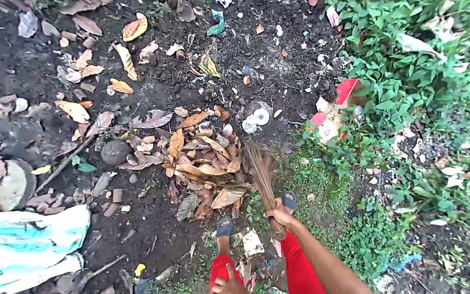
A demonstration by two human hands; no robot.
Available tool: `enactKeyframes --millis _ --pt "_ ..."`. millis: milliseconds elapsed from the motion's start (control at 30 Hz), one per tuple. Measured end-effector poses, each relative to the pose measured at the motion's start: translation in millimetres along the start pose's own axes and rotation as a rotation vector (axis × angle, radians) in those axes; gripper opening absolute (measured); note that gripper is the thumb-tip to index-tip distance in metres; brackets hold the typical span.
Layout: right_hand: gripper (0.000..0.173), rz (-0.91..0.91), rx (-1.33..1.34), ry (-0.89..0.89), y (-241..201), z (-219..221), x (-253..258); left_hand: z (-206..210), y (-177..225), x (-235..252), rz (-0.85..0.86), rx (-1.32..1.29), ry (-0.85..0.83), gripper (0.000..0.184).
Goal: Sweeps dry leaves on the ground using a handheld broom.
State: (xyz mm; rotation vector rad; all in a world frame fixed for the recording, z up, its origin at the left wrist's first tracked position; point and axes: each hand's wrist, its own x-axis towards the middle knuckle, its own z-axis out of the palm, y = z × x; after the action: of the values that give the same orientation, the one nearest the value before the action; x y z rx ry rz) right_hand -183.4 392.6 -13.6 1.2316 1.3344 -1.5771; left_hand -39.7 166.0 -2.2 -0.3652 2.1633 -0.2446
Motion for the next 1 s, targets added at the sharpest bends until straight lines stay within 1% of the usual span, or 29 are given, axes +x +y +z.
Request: enactKeyframes --millis 33,67,133,167,200,233,267,300,333,367,400,433,467,500,533,567,600,633,667,700,767,833,867,900,933,967,1000 --pt "0.080 -0.006 -0.020 -0.051 1 -23 -22 3 8 -4 -0.026 0.009 -0.052 0.086" --pt "0.079 -0.010 -0.026 -0.096 0 -55 -47 8 19 -8 -0.043 -0.006 -0.052 0.087" --pt "0.078 -0.026 0.025 -0.111 -2 -115 -92 17 42 -21 -0.046 -0.038 -0.039 0.081" --pt "0.077 -0.027 0.074 -0.081 -1 -133 -99 19 54 -27 -0.053 -0.025 -0.061 0.076" --pt "0.074 -0.030 0.117 -0.030 -4 -144 -93 13 68 -33 -0.059 0.001 -0.099 0.070" --pt "0.072 -0.037 0.143 0.033 -12 -147 -77 1 83 -37 -0.069 0.023 -0.160 0.070" --pt "0.070 -0.038 0.144 0.075 -23 -146 -55 -11 98 -41 -0.075 0.003 -0.219 0.075" --pt "0.071 -0.013 0.120 0.074 -35 -146 -38 -20 108 -46 -0.075 -0.048 -0.260 0.081" --pt "0.071 0.005 0.079 0.032 -43 -149 -27 -25 113 -51 -0.073 -0.131 -0.263 0.082" --pt "0.071 0.001 0.034 -0.041 -53 -155 -24 -34 117 -53 -0.061 -0.272 -0.233 0.079" --pt "0.072 -0.022 -0.017 -0.114 -62 -164 -28 -44 124 -55 -0.039 -0.490 -0.182 0.070" --pt "0.074 -0.050 -0.084 -0.180 -67 -173 -40 -56 135 -57 -0.021 -0.777 -0.162 0.061" --pt "0.078 -0.079 -0.158 -0.234 -68 -176 -57 -78 150 -62 -0.013 -1.090 -0.221 0.057" --pt "0.083 -0.123 -0.208 -0.284 -59 -172 -75 -105 164 -68 -0.024 -1.336 -0.363 0.060" --pt "0.088 -0.179 -0.234 -0.360 -43 -162 -92 -130 175 -75 -0.033 -1.481 -0.507 0.062" --pt "0.092 -0.240 -0.246 -0.468 -25 -152 -107 -148 183 -80 -0.039 -1.594 -0.597 0.056" --pt "0.094 -0.269 -0.245 -0.578 -12 -147 -119 -160 187 -83 -0.039 -1.692 -0.641 0.040" --pt "0.086 -0.282 -0.208 -0.642 -9 -154 -128 -166 184 -80 -0.041 -1.751 -0.673 0.025" --pt "0.067 -0.320 -0.131 -0.590 -6 -172 -131 -169 175 -77 -0.046 -1.731 -0.683 0.015" --pt "0.055 -0.336 -0.033 -0.442 0 -201 -126 -170 165 -74 -0.054 -1.672 -0.670 0.010" --pt "0.059 -0.352 0.195 0.033 24 -286 -106 -164 146 -71 -0.039 -1.561 -0.626 0.016" --pt "0.064 -0.281 0.385 0.527 68 -368 -95 -157 129 -68 0.030 -1.521 -0.591 0.020" --pt "0.068 -0.240 0.443 0.724 88 -394 -95 -156 124 -67 0.071 -1.525 -0.576 0.020" --pt "0.070 -0.186 0.475 0.872 99 -405 -96 -157 120 -68 0.108 -1.536 -0.569 0.021" --pt "0.071 -0.112 0.462 0.966 102 -398 -95 -157 118 -69 0.139 -1.549 -0.565 0.021" --pt "0.070 -0.027 0.421 0.986 97 -370 -89 -157 117 -71 0.166 -1.565 -0.568 0.020" --pt "0.068 0.026 0.365 0.927 93 -326 -72 -156 119 -73 0.177 -1.596 -0.573 0.019"
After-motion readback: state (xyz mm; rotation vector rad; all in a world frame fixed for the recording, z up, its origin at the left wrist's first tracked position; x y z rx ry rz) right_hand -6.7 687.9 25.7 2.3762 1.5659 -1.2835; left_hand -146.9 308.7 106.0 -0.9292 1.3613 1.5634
